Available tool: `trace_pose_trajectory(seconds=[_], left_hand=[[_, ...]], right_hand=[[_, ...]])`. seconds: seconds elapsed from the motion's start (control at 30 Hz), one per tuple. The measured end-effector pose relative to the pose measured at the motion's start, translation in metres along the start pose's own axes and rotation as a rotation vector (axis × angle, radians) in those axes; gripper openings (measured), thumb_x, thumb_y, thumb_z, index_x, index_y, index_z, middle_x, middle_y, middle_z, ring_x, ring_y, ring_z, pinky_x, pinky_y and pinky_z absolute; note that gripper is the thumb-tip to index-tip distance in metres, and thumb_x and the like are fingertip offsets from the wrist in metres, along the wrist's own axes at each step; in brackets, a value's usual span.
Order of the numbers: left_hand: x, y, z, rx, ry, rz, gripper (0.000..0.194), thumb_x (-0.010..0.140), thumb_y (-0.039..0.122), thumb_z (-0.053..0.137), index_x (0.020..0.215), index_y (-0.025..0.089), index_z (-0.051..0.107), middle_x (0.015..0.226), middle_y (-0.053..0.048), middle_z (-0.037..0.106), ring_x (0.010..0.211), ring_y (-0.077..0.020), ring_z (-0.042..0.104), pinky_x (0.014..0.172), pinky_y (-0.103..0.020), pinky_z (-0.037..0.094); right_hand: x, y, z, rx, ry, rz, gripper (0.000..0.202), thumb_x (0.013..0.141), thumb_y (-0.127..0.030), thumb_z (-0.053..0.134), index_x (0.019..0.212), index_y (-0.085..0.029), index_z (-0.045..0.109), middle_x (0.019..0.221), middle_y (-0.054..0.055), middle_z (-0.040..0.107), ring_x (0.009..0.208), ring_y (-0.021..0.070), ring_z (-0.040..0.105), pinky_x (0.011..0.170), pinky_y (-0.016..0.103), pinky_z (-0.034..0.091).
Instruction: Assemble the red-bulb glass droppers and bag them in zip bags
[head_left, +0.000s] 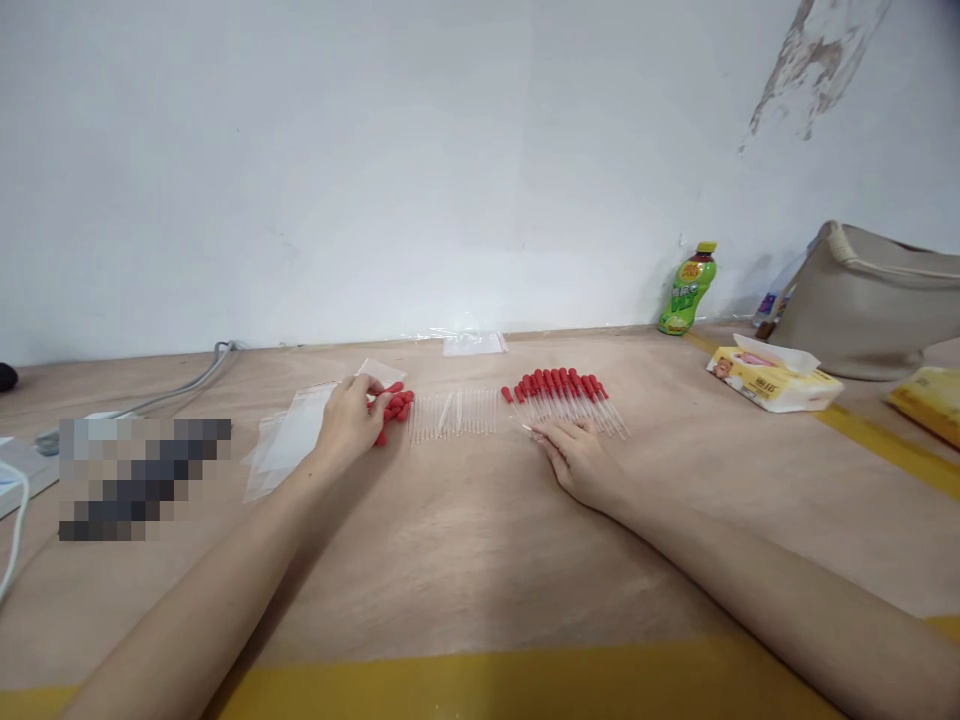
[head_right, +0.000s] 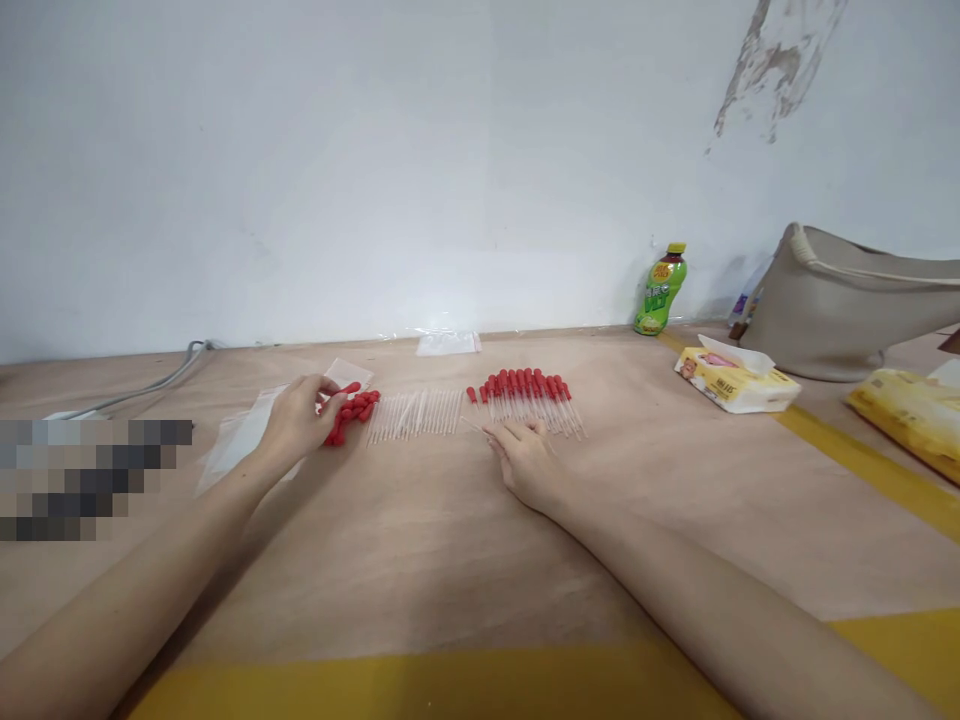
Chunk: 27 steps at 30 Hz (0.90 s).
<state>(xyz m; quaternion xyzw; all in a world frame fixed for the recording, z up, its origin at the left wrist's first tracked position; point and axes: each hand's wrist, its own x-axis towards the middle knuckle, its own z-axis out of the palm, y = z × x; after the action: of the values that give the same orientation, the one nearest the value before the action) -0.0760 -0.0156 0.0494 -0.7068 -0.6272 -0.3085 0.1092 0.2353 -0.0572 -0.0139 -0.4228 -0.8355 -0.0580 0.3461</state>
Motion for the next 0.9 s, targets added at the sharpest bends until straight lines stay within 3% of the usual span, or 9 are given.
trace_pose_trajectory(seconds=[0.13,0.3,0.5,0.7,0.8,0.9], left_hand=[[-0.019,0.041,-0.003,-0.316,-0.237,0.235,0.013,0.079,0.028,0.048,0.082,0.017,0.055,0.080,-0.002,0.059,0.068,-0.0143,0.053,0.059,-0.024,0.040],[-0.038,0.068,-0.011,-0.312,-0.463,0.417,0.013,0.074,0.017,0.049,0.083,0.017,0.059,0.077,-0.002,0.057,0.070,-0.0146,0.053,0.061,-0.024,0.041],[-0.040,0.072,-0.017,-0.095,-0.451,0.500,0.010,0.063,0.010,0.048,0.063,0.017,0.055,0.074,-0.004,0.049,0.066,-0.0159,0.050,0.060,-0.027,0.040],[-0.047,0.073,-0.002,-0.326,-0.522,0.463,0.013,0.073,0.014,0.048,0.079,0.017,0.059,0.082,-0.004,0.051,0.063,-0.0115,0.049,0.057,-0.023,0.042],[-0.050,0.071,0.007,-0.410,-0.467,0.402,0.011,0.077,0.021,0.052,0.078,0.016,0.061,0.084,-0.004,0.054,0.062,-0.0106,0.050,0.058,-0.023,0.043],[-0.055,0.070,0.015,-0.464,-0.355,0.360,0.012,0.078,0.026,0.055,0.076,0.017,0.063,0.085,-0.004,0.056,0.077,-0.0145,0.054,0.070,-0.027,0.043]], right_hand=[[-0.001,-0.001,-0.005,0.059,-0.018,0.035,0.019,0.086,-0.015,0.037,0.093,-0.017,0.054,0.089,0.005,0.062,0.083,0.0152,0.056,0.076,0.030,0.032],[-0.001,-0.002,-0.006,0.090,-0.038,0.026,0.016,0.085,-0.016,0.039,0.092,-0.016,0.054,0.088,0.005,0.063,0.083,0.0157,0.055,0.075,0.030,0.033],[-0.001,-0.005,-0.008,0.050,-0.014,-0.016,0.021,0.086,-0.021,0.040,0.096,-0.018,0.059,0.088,0.005,0.064,0.080,0.0151,0.056,0.074,0.030,0.032],[0.000,-0.007,-0.007,-0.015,-0.014,-0.041,0.024,0.088,-0.021,0.038,0.099,-0.017,0.059,0.089,0.007,0.065,0.082,0.0149,0.057,0.073,0.029,0.030],[0.000,-0.008,-0.008,-0.027,-0.009,-0.035,0.024,0.088,-0.020,0.037,0.098,-0.017,0.059,0.091,0.006,0.065,0.083,0.0147,0.056,0.074,0.030,0.028],[0.001,-0.013,-0.009,-0.002,0.002,-0.024,0.023,0.089,-0.020,0.036,0.093,-0.018,0.058,0.087,0.003,0.065,0.080,0.0142,0.056,0.076,0.031,0.026]])
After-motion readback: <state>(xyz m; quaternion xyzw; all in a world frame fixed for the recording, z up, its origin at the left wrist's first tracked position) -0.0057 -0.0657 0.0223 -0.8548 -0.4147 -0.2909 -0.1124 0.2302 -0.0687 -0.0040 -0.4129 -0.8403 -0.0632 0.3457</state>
